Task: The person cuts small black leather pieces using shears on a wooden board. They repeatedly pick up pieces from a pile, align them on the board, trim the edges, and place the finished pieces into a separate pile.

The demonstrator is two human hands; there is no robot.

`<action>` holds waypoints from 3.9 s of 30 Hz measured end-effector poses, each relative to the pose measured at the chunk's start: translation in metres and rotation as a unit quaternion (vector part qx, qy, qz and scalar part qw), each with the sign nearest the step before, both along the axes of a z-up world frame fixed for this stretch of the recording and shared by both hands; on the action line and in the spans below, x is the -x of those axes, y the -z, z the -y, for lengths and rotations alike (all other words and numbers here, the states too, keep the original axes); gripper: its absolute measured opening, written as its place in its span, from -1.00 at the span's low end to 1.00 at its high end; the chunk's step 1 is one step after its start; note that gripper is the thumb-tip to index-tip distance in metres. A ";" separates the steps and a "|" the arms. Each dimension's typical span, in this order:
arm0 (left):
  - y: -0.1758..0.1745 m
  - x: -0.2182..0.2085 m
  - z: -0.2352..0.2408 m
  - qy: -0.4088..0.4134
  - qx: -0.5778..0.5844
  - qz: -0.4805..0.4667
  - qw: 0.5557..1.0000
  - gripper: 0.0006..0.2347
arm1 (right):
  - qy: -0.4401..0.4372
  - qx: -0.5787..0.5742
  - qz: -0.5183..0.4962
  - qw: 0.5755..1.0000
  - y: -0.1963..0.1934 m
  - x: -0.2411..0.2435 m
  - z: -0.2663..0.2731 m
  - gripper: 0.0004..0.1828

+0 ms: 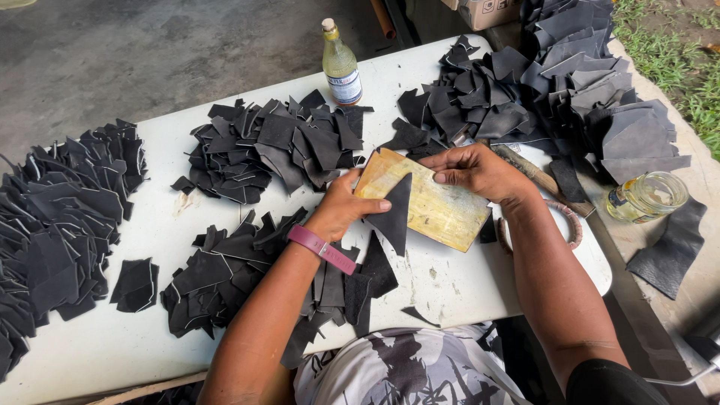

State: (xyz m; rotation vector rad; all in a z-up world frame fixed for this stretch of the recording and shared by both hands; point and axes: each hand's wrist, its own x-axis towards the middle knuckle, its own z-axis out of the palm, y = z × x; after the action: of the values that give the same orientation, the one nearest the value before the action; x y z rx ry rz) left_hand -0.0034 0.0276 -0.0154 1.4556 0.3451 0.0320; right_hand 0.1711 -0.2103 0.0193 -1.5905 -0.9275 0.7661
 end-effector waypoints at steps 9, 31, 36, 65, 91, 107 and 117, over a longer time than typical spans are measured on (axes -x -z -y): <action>0.007 -0.018 0.008 -0.206 0.147 0.189 0.949 -0.58 | 0.029 -0.255 -0.377 0.890 -0.018 -0.005 0.011 -0.37; -0.035 -0.016 0.008 -0.137 -0.373 -0.045 0.917 -0.66 | 0.123 0.047 -0.169 0.977 -0.001 0.024 -0.029 -0.09; -0.009 -0.006 0.029 -0.024 -0.557 -0.079 0.826 -0.65 | 0.095 0.122 -0.034 0.987 0.000 0.033 -0.032 -0.14; 0.013 -0.030 -0.012 -0.144 -0.321 -0.001 0.936 -0.66 | 0.094 0.061 -0.017 0.994 0.033 -0.007 -0.016 -0.51; 0.030 -0.118 0.011 -0.061 -0.560 -0.007 0.826 -0.86 | 0.392 -0.344 -0.206 0.828 0.046 -0.072 0.032 -0.51; -0.026 -0.006 -0.040 -0.094 -0.121 0.270 0.951 -0.75 | 0.214 -0.084 0.309 0.923 0.015 -0.009 0.004 -0.61; -0.038 -0.007 0.022 0.015 -0.191 0.214 0.958 -0.91 | 0.033 -0.104 -0.162 0.981 0.002 0.033 -0.023 -0.55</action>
State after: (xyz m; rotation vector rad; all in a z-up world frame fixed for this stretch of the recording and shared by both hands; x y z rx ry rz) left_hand 0.0039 0.0053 0.0225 1.7848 -0.0448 0.4024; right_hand 0.1385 -0.1876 0.0169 -1.2623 -0.6893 0.8232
